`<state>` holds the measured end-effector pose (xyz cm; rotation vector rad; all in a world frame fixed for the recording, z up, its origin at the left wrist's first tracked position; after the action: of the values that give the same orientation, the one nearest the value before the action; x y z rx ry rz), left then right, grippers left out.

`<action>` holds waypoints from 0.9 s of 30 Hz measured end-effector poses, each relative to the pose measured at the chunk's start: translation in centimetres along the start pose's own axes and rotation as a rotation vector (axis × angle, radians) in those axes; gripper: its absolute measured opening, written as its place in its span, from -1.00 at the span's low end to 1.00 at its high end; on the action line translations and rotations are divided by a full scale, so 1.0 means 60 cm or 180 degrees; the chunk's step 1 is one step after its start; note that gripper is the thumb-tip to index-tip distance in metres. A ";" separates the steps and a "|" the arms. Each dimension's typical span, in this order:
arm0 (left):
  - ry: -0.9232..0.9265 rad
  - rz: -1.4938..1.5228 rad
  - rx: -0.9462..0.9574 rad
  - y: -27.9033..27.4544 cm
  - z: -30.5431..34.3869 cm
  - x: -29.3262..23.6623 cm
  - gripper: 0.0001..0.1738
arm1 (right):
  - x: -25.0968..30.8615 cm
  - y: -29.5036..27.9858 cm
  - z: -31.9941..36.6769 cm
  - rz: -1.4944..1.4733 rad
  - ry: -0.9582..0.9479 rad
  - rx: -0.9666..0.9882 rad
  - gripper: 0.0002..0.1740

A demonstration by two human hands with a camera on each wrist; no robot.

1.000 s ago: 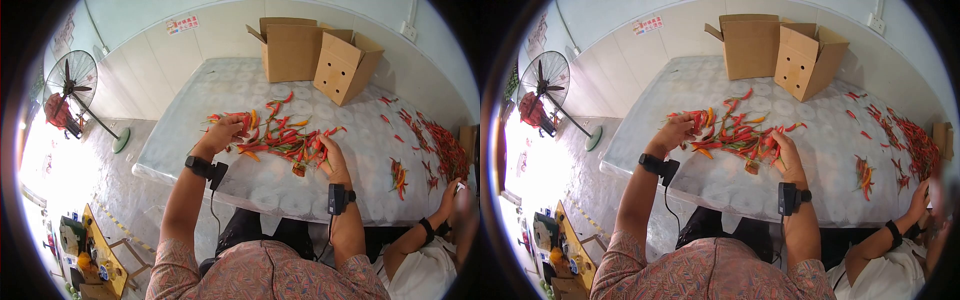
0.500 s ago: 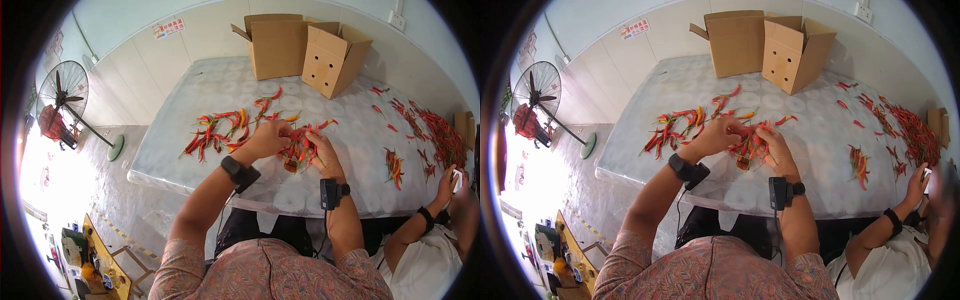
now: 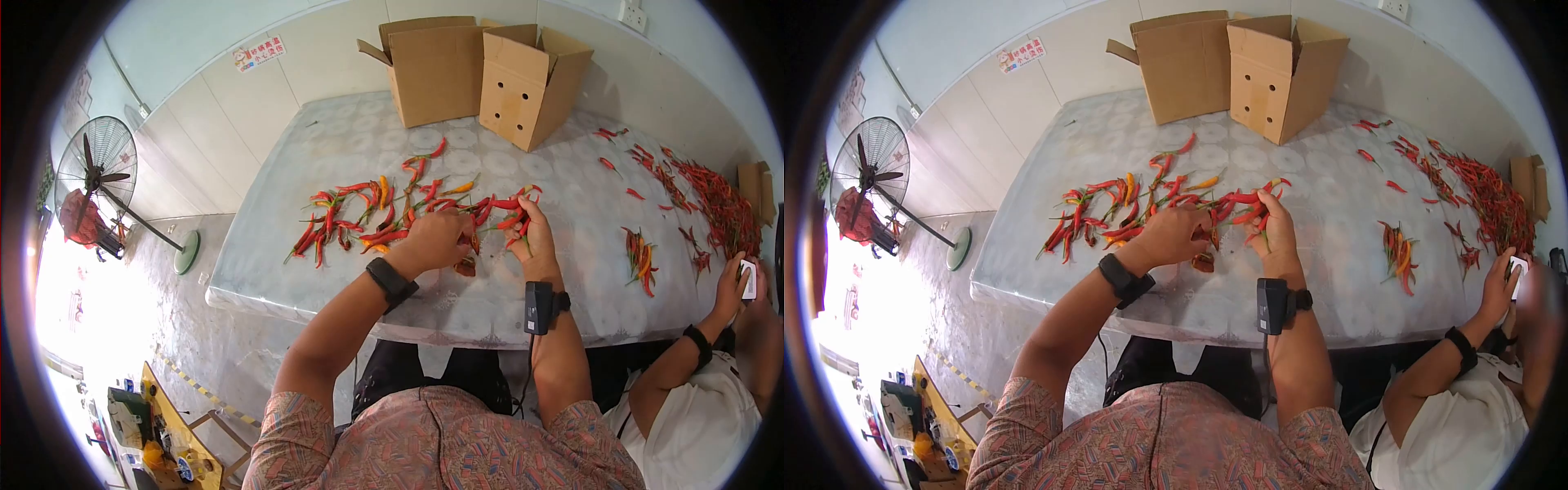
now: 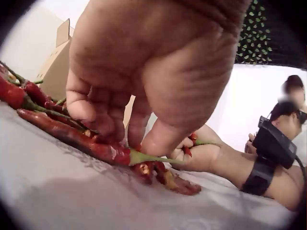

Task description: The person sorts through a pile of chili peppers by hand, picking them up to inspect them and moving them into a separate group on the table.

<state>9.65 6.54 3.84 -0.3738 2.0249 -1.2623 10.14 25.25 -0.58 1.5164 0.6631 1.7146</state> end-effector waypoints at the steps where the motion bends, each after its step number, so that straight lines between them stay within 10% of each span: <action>1: -0.0043 -0.0179 0.0083 -0.003 0.000 -0.001 -0.76 | -0.001 -0.003 0.000 0.0003 -0.0001 -0.0005 -0.84; 17: -0.1176 -0.1688 0.0361 -0.091 0.050 0.116 -0.79 | -0.001 0.010 0.002 0.0215 0.0053 0.0074 -0.83; 27: -0.1408 0.1006 0.0196 -0.134 0.066 0.148 -0.77 | 0.004 0.010 0.012 0.0234 0.0133 0.0255 -0.83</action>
<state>5.18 -5.05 6.03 -0.2625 1.5913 -0.9462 10.73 25.03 0.14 1.5816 0.7132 1.7982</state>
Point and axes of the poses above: each hand's wrist, its own z-axis away from the middle knuckle, its own y-axis out of the palm, x = y × z, the point moved 2 cm from there along -z, towards the middle knuckle, and after that the axes turned 1 degree about -x, right-handed, at the moved point
